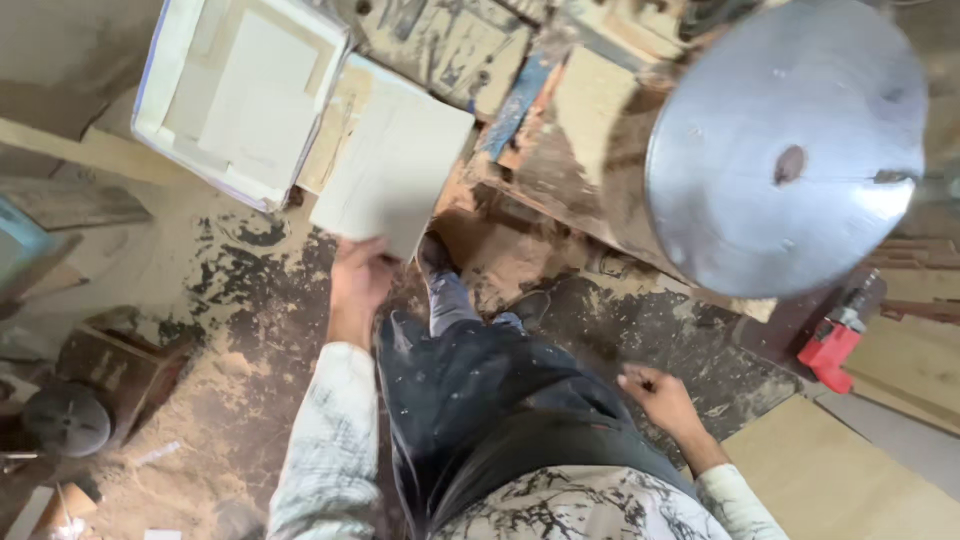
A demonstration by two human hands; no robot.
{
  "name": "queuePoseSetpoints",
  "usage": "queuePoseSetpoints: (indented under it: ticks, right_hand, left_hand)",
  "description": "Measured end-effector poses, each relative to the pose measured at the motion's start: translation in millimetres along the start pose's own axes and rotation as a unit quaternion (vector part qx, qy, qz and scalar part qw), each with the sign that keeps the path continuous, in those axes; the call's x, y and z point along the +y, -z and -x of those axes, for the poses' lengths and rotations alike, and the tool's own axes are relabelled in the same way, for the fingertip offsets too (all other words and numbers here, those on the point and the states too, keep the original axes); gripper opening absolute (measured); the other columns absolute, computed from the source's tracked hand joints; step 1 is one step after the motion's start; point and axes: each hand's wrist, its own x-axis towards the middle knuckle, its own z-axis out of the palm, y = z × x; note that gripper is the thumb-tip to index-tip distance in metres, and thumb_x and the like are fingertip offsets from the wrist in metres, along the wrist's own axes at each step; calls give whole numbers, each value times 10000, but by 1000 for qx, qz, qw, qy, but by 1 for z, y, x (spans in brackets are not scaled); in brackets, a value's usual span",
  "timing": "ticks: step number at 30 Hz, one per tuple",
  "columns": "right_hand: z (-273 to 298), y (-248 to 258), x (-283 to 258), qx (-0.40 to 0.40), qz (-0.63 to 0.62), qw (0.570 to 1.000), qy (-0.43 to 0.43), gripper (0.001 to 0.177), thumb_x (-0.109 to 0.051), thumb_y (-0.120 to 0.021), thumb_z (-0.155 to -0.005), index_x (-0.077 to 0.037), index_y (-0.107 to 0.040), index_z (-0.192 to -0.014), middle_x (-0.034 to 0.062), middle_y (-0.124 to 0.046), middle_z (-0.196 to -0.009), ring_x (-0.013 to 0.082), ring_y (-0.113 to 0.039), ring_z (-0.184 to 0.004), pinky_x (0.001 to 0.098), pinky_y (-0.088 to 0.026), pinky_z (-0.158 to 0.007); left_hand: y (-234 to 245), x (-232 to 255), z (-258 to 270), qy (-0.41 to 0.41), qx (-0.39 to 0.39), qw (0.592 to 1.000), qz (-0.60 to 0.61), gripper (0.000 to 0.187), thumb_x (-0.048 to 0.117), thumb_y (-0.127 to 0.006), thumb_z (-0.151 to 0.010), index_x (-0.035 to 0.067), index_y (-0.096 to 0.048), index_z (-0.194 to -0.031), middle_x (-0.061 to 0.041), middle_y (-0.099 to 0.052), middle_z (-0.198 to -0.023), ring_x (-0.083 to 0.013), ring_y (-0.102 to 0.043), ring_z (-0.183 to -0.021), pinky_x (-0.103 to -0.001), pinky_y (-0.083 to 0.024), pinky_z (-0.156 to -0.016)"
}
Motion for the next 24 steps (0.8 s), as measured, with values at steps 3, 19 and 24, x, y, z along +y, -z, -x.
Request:
queuePoseSetpoints:
  ticks: [3, 19, 24]
  right_hand:
    - [13, 25, -27, 23, 17, 999, 33, 435, -343, -734, -900, -64, -729, -1234, 164, -793, -1094, 231, -774, -962, 348, -594, -842]
    - [38, 154, -118, 415, -26, 872, 260, 587, -276, -701, -1025, 11, -507, -1499, 287, -384, -1632, 435, -371, -1515, 576, -267, -1242]
    - [-1, 167, -129, 352, 69, 915, 186, 564, -357, -630, -1038, -150, -496, -1546, 212, -246, -1678, 511, -102, -1545, 725, -87, -1169]
  left_hand:
    - [-36, -4, 79, 19, -103, 982, 156, 687, -39, -643, -835, -49, -458, -1496, -183, -573, -1482, -342, -553, -1387, -463, -413, -1226]
    - [-205, -176, 210, 201, -193, 953, -121, 467, -44, -746, -864, -8, -592, -1303, -79, -732, -1119, -167, -724, -966, -317, -612, -831]
    - [-224, -191, 200, 198, -273, 917, -211, 386, 19, -776, -907, 8, -648, -1272, -39, -745, -1137, -119, -700, -1017, -275, -578, -905]
